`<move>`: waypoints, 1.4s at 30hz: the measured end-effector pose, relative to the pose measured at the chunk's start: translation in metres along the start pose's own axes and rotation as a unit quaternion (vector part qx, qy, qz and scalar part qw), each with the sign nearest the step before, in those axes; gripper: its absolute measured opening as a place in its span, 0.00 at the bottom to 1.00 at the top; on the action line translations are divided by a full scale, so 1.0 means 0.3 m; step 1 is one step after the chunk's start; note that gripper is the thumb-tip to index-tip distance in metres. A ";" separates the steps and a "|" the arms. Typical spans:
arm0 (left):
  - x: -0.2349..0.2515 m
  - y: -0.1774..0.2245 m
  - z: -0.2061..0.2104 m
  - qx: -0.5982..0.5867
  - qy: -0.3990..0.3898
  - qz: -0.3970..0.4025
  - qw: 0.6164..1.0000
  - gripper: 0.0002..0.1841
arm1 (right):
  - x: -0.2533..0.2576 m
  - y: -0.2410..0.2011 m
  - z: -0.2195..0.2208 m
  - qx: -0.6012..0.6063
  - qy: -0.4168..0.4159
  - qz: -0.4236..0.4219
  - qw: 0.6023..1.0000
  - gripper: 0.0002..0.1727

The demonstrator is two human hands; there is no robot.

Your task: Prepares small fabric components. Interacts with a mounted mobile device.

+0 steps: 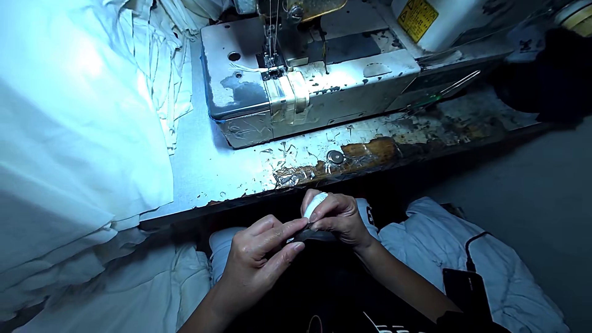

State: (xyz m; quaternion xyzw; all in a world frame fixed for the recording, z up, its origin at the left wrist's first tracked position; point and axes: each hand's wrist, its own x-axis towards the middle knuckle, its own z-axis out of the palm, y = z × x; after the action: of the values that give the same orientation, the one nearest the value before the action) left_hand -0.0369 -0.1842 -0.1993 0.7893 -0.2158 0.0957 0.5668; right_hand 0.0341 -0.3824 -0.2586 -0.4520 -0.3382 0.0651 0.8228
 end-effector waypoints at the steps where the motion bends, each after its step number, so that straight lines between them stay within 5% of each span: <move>1: -0.002 0.002 -0.003 -0.001 -0.003 0.000 1.000 0.15 | 0.000 -0.005 -0.002 -0.020 -0.003 -0.007 1.000 0.06; 25: 0.009 0.006 -0.003 -0.051 -0.024 -0.009 0.998 0.14 | -0.001 -0.025 0.011 -0.030 -0.002 -0.023 0.999 0.06; 32: 0.016 0.008 0.045 -0.042 0.113 -0.030 0.992 0.15 | 0.008 -0.013 0.068 0.084 0.112 0.067 0.988 0.08; 42: 0.013 -0.012 0.114 -0.024 0.120 -0.026 0.992 0.18 | 0.008 -0.015 0.098 0.198 0.171 0.103 0.960 0.08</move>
State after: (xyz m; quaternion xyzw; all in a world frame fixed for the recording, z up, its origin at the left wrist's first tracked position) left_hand -0.0350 -0.2163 -0.2125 0.7634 -0.1280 0.1696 0.6099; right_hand 0.0170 -0.3633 -0.2432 -0.3165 -0.1243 0.1368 0.9304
